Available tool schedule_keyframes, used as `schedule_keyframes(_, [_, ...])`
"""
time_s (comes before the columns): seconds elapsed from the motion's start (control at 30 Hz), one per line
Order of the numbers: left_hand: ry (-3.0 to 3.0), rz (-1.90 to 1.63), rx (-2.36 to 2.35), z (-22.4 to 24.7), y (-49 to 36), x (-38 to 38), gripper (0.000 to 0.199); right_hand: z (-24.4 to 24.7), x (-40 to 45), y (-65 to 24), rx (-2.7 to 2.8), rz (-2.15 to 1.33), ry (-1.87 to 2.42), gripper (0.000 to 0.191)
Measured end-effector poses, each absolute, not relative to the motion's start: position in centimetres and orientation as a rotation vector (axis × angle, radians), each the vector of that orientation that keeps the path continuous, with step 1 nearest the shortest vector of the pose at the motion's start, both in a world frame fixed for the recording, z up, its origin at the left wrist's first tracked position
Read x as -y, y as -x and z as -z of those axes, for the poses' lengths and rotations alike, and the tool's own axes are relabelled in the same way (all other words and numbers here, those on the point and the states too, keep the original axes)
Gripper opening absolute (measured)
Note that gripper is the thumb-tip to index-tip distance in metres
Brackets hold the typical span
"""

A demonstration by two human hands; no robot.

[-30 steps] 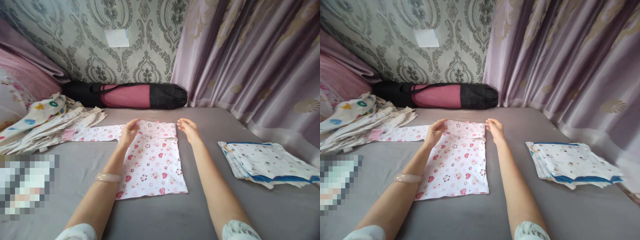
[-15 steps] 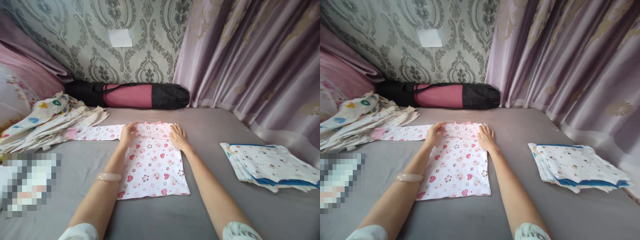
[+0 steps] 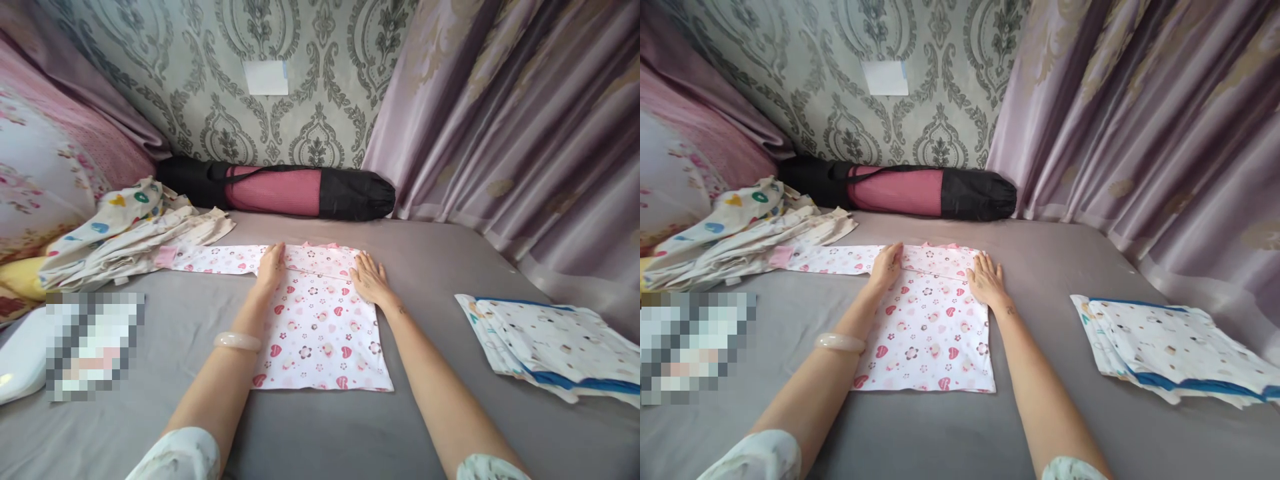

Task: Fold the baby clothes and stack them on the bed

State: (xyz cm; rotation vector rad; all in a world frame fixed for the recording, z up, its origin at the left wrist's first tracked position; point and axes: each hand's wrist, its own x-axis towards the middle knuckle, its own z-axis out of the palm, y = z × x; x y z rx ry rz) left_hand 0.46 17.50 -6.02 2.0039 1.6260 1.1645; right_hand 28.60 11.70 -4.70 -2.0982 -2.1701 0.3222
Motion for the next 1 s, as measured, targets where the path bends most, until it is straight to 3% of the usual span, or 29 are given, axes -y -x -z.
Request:
schedule_keyframes(0.17, [-2.025,-1.210,-1.704,5.7,-0.7,-17.3,0.048,3.4,-11.7,-28.3,2.186,-0.335,2.184,0.063])
schedule_keyframes(0.33, [-2.168,-1.093,-1.605,4.2,-3.5,-16.1,0.043,1.2,-12.0,-24.8,2.292,-0.117,2.030,0.059])
schedule_keyframes(0.57, [-2.210,-0.822,-1.614,5.3,-5.4,-14.7,0.047,2.0,-12.7,-19.3,2.400,-0.290,1.797,0.057])
schedule_keyframes(1.0, [-2.206,-0.787,-1.689,5.7,-4.7,-14.9,0.049,2.7,-13.1,-19.6,2.353,-0.398,1.837,0.055])
